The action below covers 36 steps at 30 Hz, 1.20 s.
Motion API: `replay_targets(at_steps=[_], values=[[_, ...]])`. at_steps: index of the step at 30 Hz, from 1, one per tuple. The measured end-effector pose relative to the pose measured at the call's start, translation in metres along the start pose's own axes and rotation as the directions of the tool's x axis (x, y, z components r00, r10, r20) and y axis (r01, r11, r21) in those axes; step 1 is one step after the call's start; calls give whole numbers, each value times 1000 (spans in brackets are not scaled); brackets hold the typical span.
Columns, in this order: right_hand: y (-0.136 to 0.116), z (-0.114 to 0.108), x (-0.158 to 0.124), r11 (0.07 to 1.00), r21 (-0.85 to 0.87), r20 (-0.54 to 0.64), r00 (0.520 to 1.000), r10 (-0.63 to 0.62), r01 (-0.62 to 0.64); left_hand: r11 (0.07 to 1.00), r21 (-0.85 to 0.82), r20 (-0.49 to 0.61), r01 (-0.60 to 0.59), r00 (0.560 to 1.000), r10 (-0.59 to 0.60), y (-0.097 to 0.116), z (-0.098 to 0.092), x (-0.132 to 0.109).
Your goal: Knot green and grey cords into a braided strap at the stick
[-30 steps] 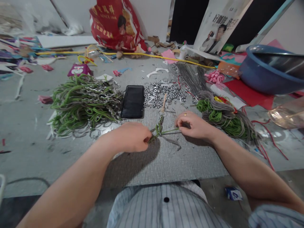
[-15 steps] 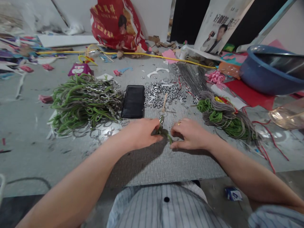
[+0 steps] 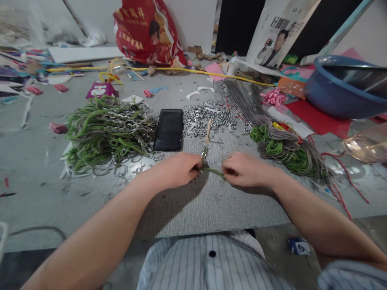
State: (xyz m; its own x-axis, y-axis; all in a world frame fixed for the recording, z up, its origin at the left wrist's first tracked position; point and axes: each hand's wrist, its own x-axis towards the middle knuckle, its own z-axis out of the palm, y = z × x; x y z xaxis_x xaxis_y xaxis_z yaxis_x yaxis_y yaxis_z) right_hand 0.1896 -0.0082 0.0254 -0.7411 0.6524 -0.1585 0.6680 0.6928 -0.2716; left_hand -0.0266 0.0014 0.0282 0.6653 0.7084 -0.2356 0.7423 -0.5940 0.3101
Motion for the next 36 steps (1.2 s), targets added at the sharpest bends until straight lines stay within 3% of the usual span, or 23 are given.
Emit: replay_targets(at_steps=[9,16,21,27,32,34,36], values=[[-1,-8,-5,999,41,86,996,9,-12,999,-9,-27,35,999,-35,5,1,-1],[0,-5,-2,998,60,54,998,28,-31,1000,4,-58,25,998,-24,3,5,3],[1,-1,0,990,139,-40,999,-6,12,999,-12,-33,46,998,-47,4,2,3],[-2,12,8,984,175,-185,981,51,-18,997,-71,-41,15,999,-18,4,1,1],[-1,20,16,995,100,-423,905,46,-4,988,-108,-219,114,966,-135,4,0,3],[0,22,19,1000,5,-410,912,-2,4,983,-45,-270,178,945,-183,4,0,3],[1,23,21,998,-60,-368,930,-19,-4,975,31,-244,222,947,-208,5,0,3]])
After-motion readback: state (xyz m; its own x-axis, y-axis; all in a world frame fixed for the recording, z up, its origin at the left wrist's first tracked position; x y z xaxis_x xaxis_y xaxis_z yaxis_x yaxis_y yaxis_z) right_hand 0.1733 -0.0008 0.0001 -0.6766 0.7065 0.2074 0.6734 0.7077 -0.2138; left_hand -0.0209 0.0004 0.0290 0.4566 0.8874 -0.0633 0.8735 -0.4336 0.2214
